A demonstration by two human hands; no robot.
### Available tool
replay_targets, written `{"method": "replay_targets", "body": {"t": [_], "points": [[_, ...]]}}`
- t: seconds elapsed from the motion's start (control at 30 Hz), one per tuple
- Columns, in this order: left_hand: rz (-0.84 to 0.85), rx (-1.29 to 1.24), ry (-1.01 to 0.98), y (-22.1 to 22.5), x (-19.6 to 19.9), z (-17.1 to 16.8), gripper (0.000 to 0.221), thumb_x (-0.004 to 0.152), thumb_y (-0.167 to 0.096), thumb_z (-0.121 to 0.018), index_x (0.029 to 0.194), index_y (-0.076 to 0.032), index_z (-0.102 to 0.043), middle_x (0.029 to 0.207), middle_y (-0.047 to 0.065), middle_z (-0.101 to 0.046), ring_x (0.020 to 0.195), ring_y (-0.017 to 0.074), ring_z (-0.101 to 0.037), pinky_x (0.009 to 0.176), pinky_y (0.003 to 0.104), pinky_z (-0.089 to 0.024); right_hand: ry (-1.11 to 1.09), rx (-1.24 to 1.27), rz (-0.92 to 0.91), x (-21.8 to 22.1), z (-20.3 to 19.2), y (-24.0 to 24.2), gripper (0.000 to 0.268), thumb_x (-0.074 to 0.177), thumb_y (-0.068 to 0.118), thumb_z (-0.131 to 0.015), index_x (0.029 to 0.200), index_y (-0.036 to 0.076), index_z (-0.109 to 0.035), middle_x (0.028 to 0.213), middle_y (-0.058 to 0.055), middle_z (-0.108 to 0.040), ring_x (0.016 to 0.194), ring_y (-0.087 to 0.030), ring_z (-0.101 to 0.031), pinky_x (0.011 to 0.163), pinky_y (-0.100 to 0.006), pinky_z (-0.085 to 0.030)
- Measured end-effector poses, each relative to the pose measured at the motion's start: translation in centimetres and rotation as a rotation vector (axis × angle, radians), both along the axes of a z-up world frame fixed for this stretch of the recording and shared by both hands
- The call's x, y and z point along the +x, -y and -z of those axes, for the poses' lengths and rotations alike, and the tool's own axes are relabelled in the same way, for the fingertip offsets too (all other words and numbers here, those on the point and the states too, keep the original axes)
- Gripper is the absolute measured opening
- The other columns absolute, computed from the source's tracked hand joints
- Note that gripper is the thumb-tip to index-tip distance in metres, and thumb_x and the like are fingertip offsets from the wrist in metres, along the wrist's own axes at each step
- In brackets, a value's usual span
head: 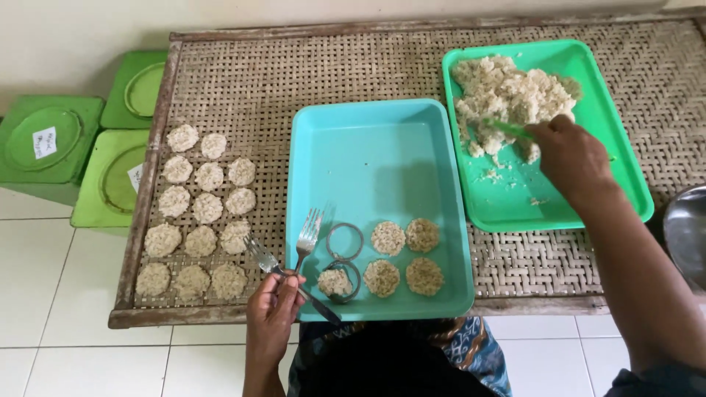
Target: Shaping a food mixture into small circular patties using a mold and forks
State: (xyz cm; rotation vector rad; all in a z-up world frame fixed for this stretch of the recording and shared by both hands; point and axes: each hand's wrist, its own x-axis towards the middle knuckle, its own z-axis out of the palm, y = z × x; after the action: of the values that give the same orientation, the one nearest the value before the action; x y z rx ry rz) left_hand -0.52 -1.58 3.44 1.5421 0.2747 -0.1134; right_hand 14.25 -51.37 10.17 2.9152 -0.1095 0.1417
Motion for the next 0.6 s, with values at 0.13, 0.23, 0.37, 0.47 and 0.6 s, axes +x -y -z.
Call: {"method": "replay_targets", "body": {"t": [0.13,0.23,0.37,0.47,0.6], "points": [[0.011,-0.005,0.019,0.0,0.0,0.2,0.022,0.1,-0.015,-0.061,0.102,0.003,-0.073,0.068,0.008,-0.063,0.057,0.0126,-0.052,0.048,0.024,-0.038,0.075,-0.111,-0.16,0.1,2.1,0.9,0.045,0.091,0.012,-0.062,0.132,0.032,-0.07,0.115,0.002,-0.068,0.097,-0.022,-0.072,0.07,-0.039,-0.061],[-0.004,-0.025,-0.006,-0.1,0.0,0.1,0.021,0.099,-0.015,-0.062,0.102,0.003,-0.073,0.069,0.008,-0.062,0.06,0.0128,-0.053,0.051,0.024,-0.04,-0.032,-0.124,-0.087,-1.8,-2.2,-1.8,0.049,0.091,0.005,-0.06,0.132,0.03,-0.071,0.123,-0.001,-0.068,0.099,-0.022,-0.071,0.073,-0.036,-0.068],[0.011,-0.072,0.006,-0.2,-0.1,0.4,0.02,0.1,-0.012,-0.062,0.102,0.004,-0.072,0.073,0.009,-0.063,0.066,0.0129,-0.055,0.054,0.023,-0.043,0.035,-0.05,-0.03,-3.8,-1.9,-0.2,0.043,0.096,0.012,-0.059,0.135,0.027,-0.071,0.124,-0.001,-0.071,0.102,-0.025,-0.071,0.079,-0.04,-0.062],[0.005,-0.017,0.0,-0.3,-0.1,0.3,0.021,0.099,-0.016,-0.063,0.101,0.002,-0.074,0.067,0.007,-0.062,0.056,0.012,-0.051,0.049,0.024,-0.038,0.23,0.197,-0.091,-4.5,-0.9,0.8,0.034,0.1,0.012,-0.067,0.133,0.008,-0.074,0.119,-0.016,-0.076,0.092,-0.038,-0.072,0.079,-0.047,-0.058],[0.029,-0.042,0.034,-0.4,0.1,1.0,0.021,0.1,-0.015,-0.062,0.101,0.003,-0.073,0.068,0.008,-0.062,0.059,0.0128,-0.053,0.05,0.025,-0.039,0.112,0.26,0.068,-4.2,-0.3,0.7,0.025,0.104,0.02,-0.065,0.127,0.009,-0.068,0.105,-0.019,-0.074,0.084,-0.042,-0.071,0.072,-0.053,-0.056]]}}
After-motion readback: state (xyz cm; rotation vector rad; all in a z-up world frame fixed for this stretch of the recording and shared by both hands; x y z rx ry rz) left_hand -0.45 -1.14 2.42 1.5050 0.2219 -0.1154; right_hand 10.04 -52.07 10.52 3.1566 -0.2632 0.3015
